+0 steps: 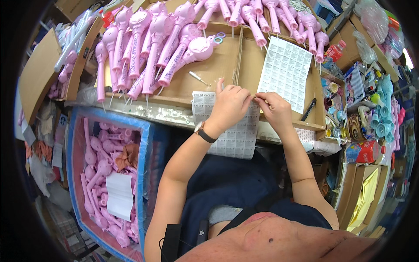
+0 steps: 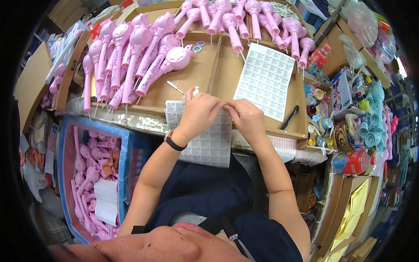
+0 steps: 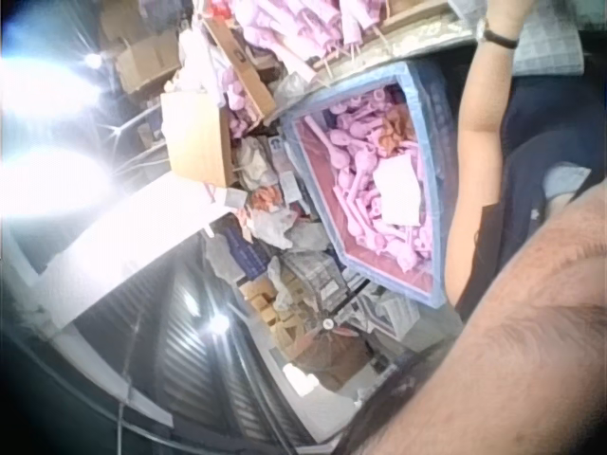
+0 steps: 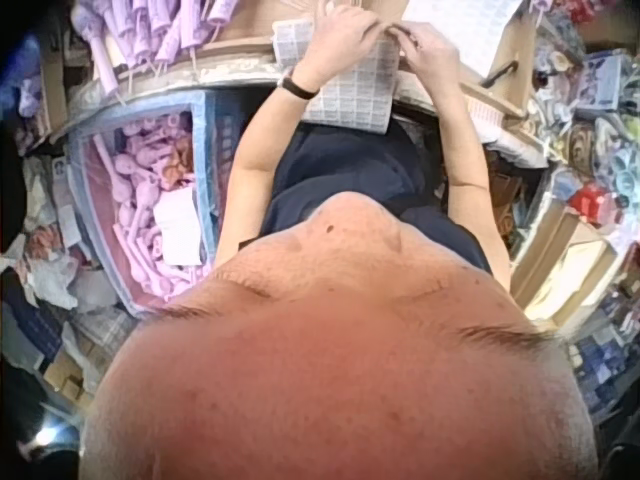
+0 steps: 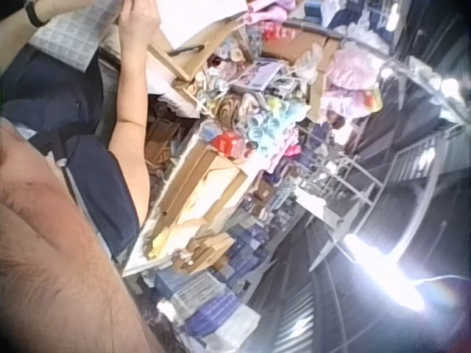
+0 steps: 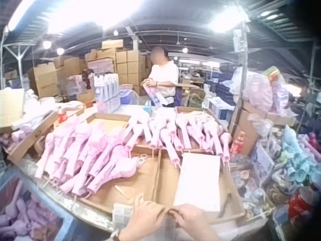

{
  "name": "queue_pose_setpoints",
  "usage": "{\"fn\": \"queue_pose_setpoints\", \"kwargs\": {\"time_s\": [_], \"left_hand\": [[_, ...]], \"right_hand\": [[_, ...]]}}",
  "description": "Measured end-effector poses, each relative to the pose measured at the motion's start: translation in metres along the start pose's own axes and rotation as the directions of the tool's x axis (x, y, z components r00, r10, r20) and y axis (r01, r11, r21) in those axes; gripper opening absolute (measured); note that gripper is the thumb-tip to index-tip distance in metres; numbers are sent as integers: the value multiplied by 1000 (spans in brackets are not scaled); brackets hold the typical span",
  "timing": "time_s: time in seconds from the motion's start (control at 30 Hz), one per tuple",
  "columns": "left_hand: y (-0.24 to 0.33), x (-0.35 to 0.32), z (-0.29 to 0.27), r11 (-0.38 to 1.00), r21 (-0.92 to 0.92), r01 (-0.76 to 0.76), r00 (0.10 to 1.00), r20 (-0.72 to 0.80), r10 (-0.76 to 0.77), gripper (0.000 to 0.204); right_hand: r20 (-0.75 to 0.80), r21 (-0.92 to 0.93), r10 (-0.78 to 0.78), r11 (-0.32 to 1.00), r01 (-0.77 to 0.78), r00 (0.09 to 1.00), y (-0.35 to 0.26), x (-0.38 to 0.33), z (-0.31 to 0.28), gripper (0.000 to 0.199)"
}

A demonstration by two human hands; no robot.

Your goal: The person assembles pink plastic wands by wiping the head with a cloth, writing on it with a black marker, and applying a small sticker. They handle each wand one at a time, then place the finished items on a cardboard tray.

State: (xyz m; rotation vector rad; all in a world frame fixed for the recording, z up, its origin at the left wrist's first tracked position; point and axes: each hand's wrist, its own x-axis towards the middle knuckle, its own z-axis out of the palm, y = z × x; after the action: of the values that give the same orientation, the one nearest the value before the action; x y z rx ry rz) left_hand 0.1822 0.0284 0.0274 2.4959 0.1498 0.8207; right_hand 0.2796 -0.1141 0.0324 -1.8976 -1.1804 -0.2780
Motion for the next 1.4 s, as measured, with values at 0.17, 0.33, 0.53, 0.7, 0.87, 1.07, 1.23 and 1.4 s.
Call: {"fn": "queue_pose_setpoints", "kwargs": {"time_s": [0.17, 0.33, 0.53, 0.7, 0.87, 1.07, 1.23, 1.4], "left_hand": [[-13, 8, 25, 993, 19, 118, 993, -3, -118, 10], [-16, 7, 30, 990, 8, 138, 990, -26, -137, 11], [-16, 7, 29, 984, -30, 178, 984, -12, -178, 11], [-17, 7, 28, 973, -70, 219, 975, 47, -216, 12], [-19, 9, 21, 972, -127, 197, 979, 77, -188, 11], [-18, 7, 0, 985, -57, 162, 975, 161, -151, 13], [-18, 8, 0, 978, -71, 194, 974, 129, -184, 12], [-24, 6, 3, 956, -160, 248, 967, 97, -234, 13]], "right_hand": [[-29, -151, -44, 988, 39, 999, 16, -1, 17, 10], [-21, -232, -35, 972, 29, 999, 17, -6, 24, 14], [-94, -258, -121, 962, 93, 988, 18, -9, 24, 18], [-81, -150, -24, 989, 12, 996, 15, -6, 21, 17], [-36, 9, 116, 993, -116, 993, 16, -1, 21, 13], [-115, -80, 54, 995, -63, 992, 13, -1, 25, 11], [-108, -146, -87, 987, 71, 990, 10, -9, 25, 14], [14, 192, -52, 980, 48, 999, 14, -11, 2, 15]]}}
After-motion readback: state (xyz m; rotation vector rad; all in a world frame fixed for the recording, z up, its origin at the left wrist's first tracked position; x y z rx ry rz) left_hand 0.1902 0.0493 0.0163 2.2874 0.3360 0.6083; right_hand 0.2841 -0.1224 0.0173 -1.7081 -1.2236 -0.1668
